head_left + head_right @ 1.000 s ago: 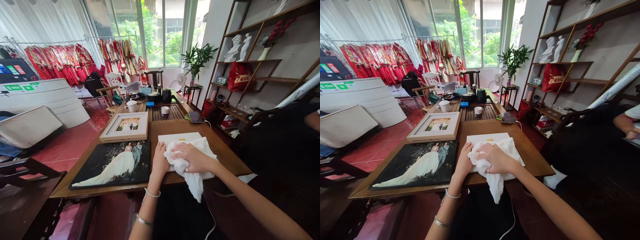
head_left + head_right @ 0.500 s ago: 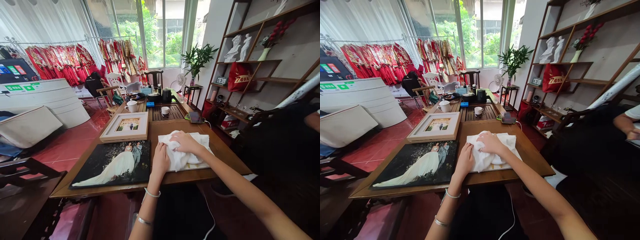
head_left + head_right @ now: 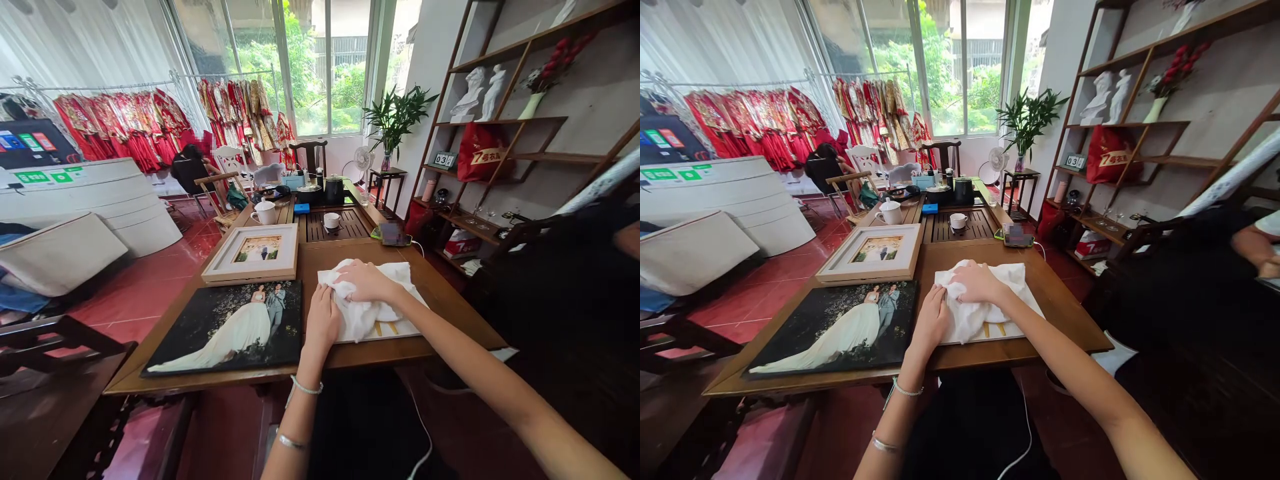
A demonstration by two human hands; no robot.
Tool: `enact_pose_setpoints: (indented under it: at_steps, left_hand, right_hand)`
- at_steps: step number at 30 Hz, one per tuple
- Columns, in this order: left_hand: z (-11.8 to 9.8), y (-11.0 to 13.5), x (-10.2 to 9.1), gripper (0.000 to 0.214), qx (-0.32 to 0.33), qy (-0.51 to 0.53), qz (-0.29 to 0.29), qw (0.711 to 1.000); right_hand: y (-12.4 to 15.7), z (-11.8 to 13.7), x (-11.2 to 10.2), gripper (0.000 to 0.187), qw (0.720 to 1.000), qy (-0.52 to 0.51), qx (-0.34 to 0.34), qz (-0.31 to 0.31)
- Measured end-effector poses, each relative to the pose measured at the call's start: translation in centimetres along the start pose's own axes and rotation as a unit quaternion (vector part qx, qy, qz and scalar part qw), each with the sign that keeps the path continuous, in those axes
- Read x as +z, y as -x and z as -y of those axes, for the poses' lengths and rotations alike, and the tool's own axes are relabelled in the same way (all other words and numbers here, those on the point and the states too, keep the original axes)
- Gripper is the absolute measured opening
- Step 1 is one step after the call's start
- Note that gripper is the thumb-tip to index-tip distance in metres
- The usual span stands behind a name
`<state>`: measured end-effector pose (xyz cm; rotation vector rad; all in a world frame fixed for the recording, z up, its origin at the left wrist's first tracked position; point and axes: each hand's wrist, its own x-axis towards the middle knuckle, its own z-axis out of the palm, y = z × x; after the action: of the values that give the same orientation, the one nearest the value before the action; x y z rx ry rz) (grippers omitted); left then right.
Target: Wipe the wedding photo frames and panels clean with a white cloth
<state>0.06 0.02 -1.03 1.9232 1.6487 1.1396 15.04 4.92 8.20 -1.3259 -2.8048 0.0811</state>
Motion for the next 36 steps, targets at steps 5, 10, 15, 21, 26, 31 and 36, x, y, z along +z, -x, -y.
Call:
enact_pose_setpoints:
  at_steps: [5,10,15,21,26,31,36]
  left_hand:
    - [-0.9,0.1,-0.6,0.048,-0.038,0.048,-0.01,0.998]
    - [-1.6,0.0,-1.4,0.045,0.014,0.026,0.007,1.0]
    - [-1.4,0.0,-1.2,0.046,0.002,-0.002,0.016,1.0]
    - [-0.6,0.3,-0.5,0.038,0.02,-0.038,0.002,0.999]
    - [-0.9,0.5,-0.8,0.04,0.029,-0.07,0.024,0.997]
    - [-1.7,0.4,-1.5,0.042,0.023,-0.097,0.056,0.993]
    - [-1.7,0.3,-1.5,0.042,0.022,-0.106,0.061,0.992]
  right_hand:
    - [2.8,1.2,0.2,0.041,0.997,-0.001,-0.082,0.004]
    - [4.3,2.7,0.0,0.034,0.984,-0.019,-0.179,0.017]
    - [7.0,2.4,-0.7,0.049,0.967,-0.105,-0.224,0.056]
    - [11.5,0.3,-0.6,0.052,0.98,-0.138,-0.142,0.03]
    - [12.2,-2.3,1.1,0.054,0.99,-0.122,-0.056,-0.054]
    - [9.6,-5.5,2.7,0.056,0.991,-0.081,0.034,-0.099]
    - [5.5,-9.1,3.1,0.048,0.976,-0.054,0.165,-0.134]
